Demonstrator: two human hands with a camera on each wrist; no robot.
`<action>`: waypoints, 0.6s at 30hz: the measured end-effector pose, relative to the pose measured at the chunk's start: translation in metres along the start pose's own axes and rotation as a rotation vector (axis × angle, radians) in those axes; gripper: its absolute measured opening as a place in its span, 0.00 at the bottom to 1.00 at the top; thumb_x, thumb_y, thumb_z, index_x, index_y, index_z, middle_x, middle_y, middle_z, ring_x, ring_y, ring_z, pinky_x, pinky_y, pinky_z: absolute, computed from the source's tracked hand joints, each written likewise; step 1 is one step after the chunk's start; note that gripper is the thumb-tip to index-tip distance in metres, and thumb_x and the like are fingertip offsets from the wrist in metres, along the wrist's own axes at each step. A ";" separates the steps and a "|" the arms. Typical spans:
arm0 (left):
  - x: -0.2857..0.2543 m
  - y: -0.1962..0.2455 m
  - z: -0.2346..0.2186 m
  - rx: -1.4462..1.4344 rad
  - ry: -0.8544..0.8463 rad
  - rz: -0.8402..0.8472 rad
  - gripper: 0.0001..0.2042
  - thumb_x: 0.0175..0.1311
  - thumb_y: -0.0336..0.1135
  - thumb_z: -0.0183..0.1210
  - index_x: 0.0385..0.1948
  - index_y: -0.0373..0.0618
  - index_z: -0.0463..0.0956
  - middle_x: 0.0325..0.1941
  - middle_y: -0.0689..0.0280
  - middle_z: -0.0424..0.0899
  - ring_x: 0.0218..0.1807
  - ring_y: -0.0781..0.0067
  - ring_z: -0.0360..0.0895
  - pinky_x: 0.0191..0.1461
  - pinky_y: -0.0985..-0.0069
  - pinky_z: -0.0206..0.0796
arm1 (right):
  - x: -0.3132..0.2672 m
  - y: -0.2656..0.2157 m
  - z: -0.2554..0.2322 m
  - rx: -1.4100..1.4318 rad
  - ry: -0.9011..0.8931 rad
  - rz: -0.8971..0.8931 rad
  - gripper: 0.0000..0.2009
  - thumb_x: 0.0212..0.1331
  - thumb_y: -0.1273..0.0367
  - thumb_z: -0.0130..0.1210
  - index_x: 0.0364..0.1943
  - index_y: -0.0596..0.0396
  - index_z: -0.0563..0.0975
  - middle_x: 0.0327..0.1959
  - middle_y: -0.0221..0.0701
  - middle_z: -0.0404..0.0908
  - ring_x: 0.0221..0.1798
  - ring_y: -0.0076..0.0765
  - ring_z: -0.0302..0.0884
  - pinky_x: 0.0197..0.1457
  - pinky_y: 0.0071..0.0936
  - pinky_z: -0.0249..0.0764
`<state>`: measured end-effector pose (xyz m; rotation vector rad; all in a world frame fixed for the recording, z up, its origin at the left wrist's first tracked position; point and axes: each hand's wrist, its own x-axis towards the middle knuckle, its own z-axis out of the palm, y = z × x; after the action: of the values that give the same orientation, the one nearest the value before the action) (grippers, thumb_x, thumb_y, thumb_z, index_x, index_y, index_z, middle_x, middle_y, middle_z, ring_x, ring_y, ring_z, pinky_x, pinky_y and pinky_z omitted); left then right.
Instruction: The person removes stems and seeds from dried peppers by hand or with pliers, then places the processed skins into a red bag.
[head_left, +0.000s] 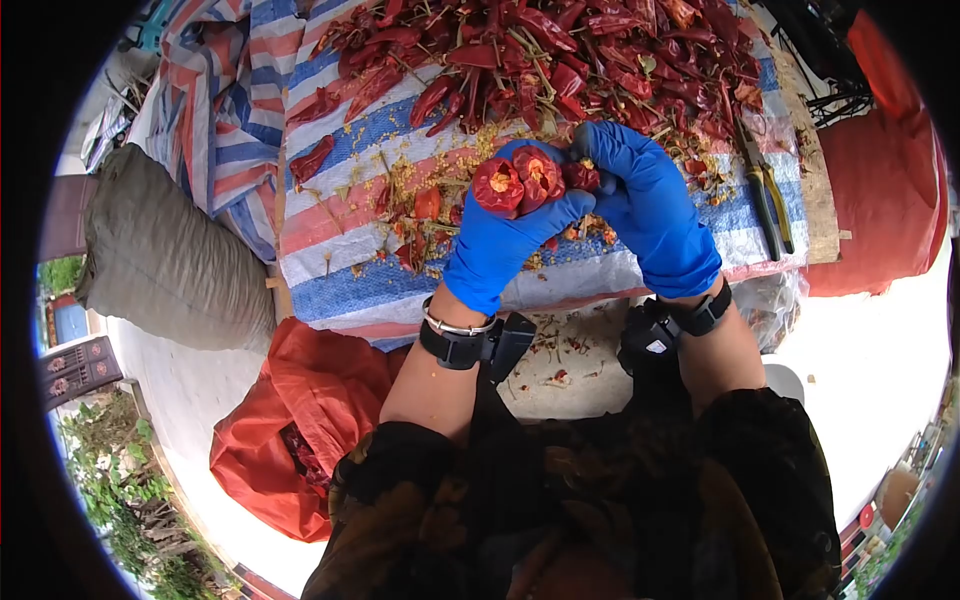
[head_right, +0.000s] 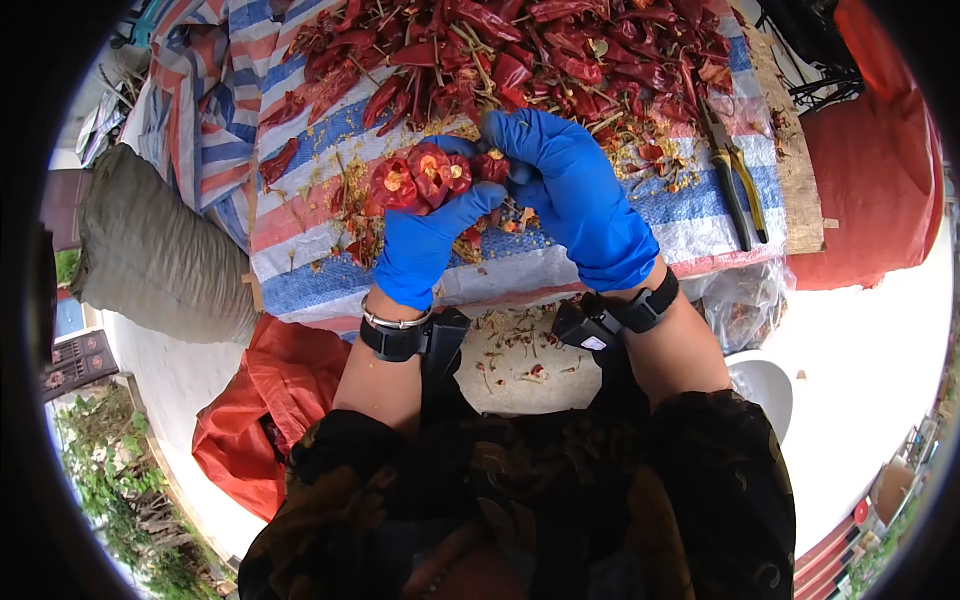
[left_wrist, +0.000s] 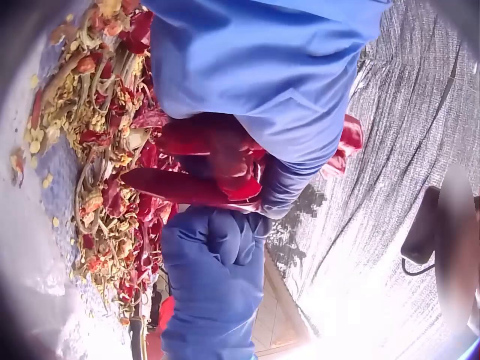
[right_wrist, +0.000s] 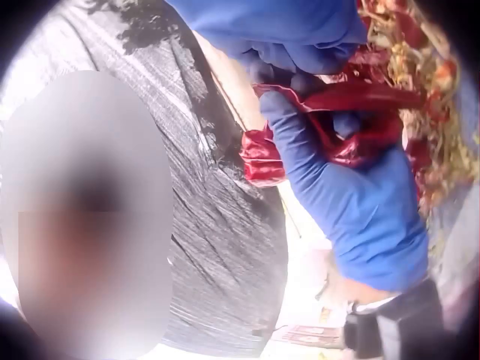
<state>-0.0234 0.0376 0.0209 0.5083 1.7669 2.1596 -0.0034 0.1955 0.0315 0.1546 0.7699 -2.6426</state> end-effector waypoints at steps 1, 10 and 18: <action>0.002 -0.001 0.001 -0.002 -0.027 -0.061 0.20 0.43 0.28 0.68 0.40 0.41 0.70 0.38 0.67 0.78 0.41 0.80 0.74 0.42 0.80 0.70 | 0.004 0.004 0.004 -0.526 0.195 -0.341 0.08 0.57 0.66 0.54 0.29 0.58 0.76 0.15 0.23 0.72 0.15 0.17 0.63 0.18 0.17 0.58; -0.001 0.008 -0.003 0.012 -0.087 -0.131 0.17 0.46 0.28 0.66 0.38 0.41 0.71 0.33 0.68 0.78 0.33 0.80 0.75 0.36 0.81 0.70 | -0.010 -0.007 0.011 -0.541 0.240 -0.247 0.08 0.55 0.65 0.56 0.25 0.54 0.77 0.18 0.25 0.72 0.18 0.16 0.64 0.21 0.15 0.57; 0.006 0.004 -0.010 -0.471 0.090 -0.107 0.12 0.48 0.24 0.58 0.36 0.39 0.71 0.34 0.64 0.77 0.37 0.76 0.74 0.44 0.78 0.67 | 0.000 -0.019 0.006 -0.888 0.412 -0.469 0.09 0.55 0.63 0.56 0.29 0.54 0.78 0.22 0.24 0.75 0.22 0.16 0.67 0.27 0.14 0.62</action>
<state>-0.0330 0.0304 0.0237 0.1956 1.2238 2.4399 -0.0110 0.2069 0.0459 0.2964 2.2536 -2.3857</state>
